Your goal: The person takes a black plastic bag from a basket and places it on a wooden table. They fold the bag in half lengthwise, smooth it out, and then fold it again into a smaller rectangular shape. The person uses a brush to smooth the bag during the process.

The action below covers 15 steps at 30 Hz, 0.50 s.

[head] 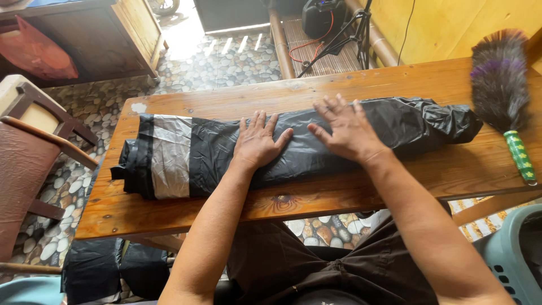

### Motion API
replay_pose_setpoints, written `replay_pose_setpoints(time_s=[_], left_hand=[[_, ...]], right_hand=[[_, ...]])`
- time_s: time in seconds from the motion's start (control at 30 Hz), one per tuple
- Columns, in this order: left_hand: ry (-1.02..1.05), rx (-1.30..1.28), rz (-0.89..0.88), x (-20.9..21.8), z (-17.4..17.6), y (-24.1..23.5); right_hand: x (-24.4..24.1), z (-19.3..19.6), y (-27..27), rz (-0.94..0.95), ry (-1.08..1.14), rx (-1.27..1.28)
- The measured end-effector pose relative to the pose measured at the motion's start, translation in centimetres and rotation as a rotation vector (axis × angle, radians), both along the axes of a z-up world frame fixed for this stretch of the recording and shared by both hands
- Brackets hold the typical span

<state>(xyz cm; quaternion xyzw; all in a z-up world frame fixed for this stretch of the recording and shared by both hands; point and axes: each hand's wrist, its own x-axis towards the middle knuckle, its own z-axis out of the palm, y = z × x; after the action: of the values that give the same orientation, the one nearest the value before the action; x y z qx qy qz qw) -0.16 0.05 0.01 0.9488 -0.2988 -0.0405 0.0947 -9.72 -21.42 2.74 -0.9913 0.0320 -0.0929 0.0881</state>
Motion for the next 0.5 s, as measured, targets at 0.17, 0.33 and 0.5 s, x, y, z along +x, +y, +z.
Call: replay_pose_setpoints(time_s=[0.17,0.33,0.5], left_hand=[[-0.036,-0.109,-0.012,0.9,-1.2,0.4],[-0.095,0.039,0.033,1.2,1.0,4.6],[-0.036,0.150,0.141,1.7,2.0,13.0]], right_hand=[[0.2,-1.9,1.3,-0.023,0.172,-0.041],[0.9,-2.6,0.5,-0.026,0.175,-0.063],[1.0,-3.1,0.5,-0.034,0.183,-0.047]])
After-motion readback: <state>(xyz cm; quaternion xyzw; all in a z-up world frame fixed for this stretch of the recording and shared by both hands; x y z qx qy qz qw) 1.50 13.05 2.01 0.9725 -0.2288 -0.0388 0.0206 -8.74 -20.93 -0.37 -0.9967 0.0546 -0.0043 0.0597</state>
